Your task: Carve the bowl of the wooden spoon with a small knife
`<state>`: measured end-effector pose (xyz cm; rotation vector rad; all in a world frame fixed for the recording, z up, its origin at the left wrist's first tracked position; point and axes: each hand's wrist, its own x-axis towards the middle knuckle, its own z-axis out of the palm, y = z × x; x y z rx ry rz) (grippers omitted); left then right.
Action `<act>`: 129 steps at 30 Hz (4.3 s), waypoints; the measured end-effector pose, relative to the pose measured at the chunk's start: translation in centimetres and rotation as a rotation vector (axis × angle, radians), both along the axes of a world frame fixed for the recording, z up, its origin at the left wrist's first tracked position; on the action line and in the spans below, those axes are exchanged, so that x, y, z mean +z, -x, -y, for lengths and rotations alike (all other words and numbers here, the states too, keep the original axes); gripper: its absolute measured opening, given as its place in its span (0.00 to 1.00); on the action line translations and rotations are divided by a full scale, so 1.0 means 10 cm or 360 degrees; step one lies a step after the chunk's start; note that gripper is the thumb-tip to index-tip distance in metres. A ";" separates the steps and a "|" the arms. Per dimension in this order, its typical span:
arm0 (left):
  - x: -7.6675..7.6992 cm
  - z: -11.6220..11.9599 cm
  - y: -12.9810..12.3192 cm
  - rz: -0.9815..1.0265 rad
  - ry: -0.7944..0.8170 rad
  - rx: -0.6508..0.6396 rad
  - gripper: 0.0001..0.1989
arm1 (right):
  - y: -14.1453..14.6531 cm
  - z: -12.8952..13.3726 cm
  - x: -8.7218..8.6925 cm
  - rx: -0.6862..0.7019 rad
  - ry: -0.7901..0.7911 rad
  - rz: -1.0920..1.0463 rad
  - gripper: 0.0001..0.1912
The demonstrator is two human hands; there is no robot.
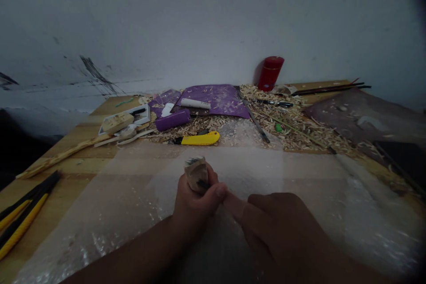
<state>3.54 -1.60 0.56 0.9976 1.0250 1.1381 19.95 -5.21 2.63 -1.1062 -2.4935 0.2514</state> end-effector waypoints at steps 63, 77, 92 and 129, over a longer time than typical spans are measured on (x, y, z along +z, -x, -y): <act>0.07 0.05 -0.09 0.0357 0.0147 -0.0112 0.18 | 0.17 -0.02 0.03 0.0065 0.0695 -0.0741 0.20; -0.05 0.02 -0.06 0.0520 0.0111 -0.0279 0.18 | 0.04 -0.02 0.04 0.0010 0.0258 -0.0280 0.19; -0.01 0.11 -0.15 0.0253 0.0225 0.0170 0.15 | 0.26 -0.04 0.02 -0.0062 0.0410 -0.0263 0.16; 0.07 0.01 -0.08 0.0217 0.0401 -0.0241 0.09 | 0.01 -0.14 -0.05 -0.0093 0.0569 -0.0893 0.21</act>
